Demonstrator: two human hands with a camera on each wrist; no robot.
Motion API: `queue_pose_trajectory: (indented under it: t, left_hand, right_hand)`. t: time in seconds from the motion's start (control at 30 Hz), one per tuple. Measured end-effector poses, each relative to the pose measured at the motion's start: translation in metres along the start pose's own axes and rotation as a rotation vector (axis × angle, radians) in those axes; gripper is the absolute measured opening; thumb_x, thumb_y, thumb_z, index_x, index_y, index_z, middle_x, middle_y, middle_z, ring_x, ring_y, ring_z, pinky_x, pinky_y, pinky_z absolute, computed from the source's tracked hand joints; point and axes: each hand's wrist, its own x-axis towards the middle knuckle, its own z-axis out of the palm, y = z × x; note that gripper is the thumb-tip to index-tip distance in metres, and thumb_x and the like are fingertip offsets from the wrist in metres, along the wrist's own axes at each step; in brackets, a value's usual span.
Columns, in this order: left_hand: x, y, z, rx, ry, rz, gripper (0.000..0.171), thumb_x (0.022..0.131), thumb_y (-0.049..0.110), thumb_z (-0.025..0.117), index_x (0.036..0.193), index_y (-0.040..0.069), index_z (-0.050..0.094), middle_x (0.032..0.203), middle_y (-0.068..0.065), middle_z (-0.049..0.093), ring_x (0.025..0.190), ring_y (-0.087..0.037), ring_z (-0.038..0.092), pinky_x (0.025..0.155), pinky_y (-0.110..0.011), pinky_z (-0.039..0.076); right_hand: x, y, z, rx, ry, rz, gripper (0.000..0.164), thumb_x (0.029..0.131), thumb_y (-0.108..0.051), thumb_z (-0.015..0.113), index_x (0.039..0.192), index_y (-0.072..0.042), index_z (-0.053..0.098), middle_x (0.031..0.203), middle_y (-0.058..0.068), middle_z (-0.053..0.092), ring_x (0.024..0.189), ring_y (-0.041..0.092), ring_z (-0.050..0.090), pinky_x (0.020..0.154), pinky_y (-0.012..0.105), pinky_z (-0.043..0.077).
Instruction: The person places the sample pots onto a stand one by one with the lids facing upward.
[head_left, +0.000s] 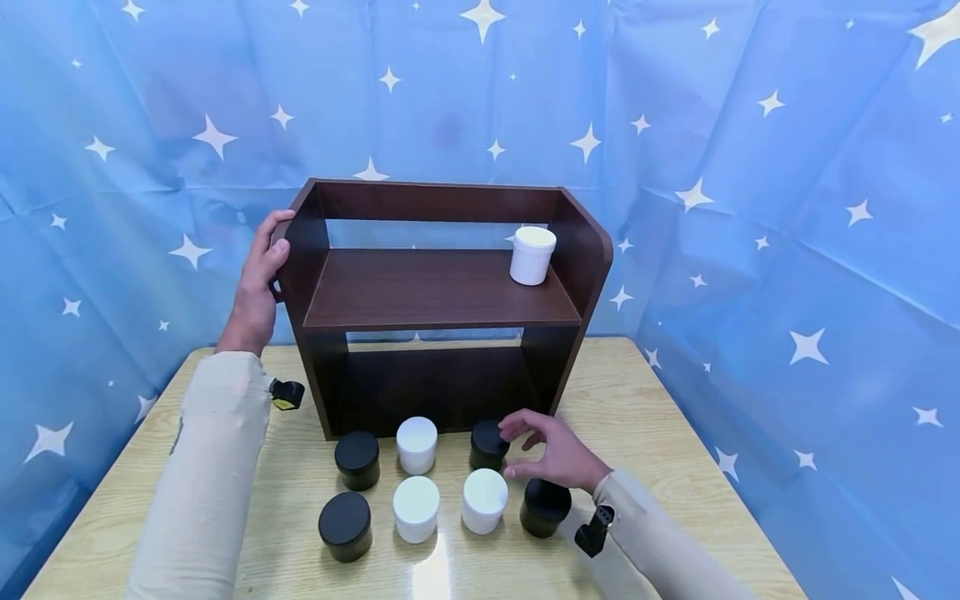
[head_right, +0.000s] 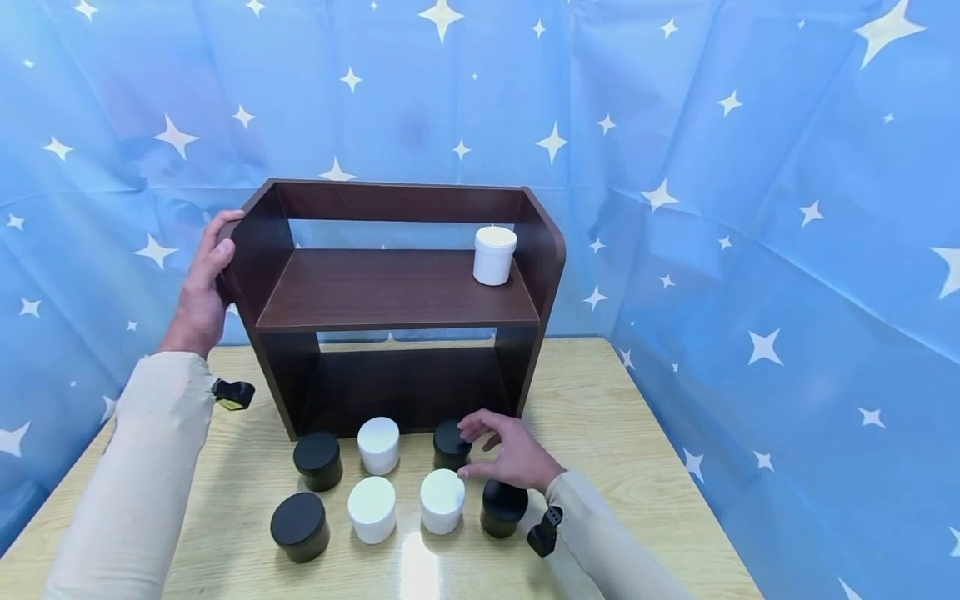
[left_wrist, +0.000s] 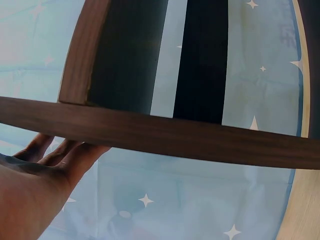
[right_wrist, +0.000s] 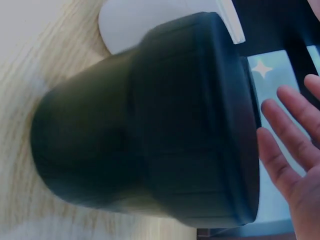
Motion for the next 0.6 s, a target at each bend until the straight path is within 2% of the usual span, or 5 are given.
queue_pose_trajectory:
  t: [0.27,0.6]
  left_hand:
    - [0.0,0.001,0.0,-0.001,-0.002,-0.003,0.049,0.102,0.053,0.034,0.15,0.043,0.037,0.153,-0.002,0.034,0.127,-0.022,0.038,0.098,-0.051,0.032]
    - [0.0,0.0,0.0,0.005,0.004,-0.009,0.048,0.102,0.053,0.034,0.149,0.044,0.037,0.153,-0.001,0.034,0.126,-0.021,0.038,0.098,-0.05,0.033]
  right_hand:
    - [-0.007,0.005,0.0,0.016,0.017,0.017,0.056,0.079,-0.035,0.085,0.127,-0.018,0.062,0.12,0.003,0.069,0.111,0.029,0.064,0.09,0.039,0.055]
    - [-0.016,0.015,0.001,0.06,0.032,0.007,0.054,0.08,-0.029,0.084,0.127,-0.016,0.062,0.119,0.007,0.069,0.109,0.03,0.065,0.089,0.043,0.055]
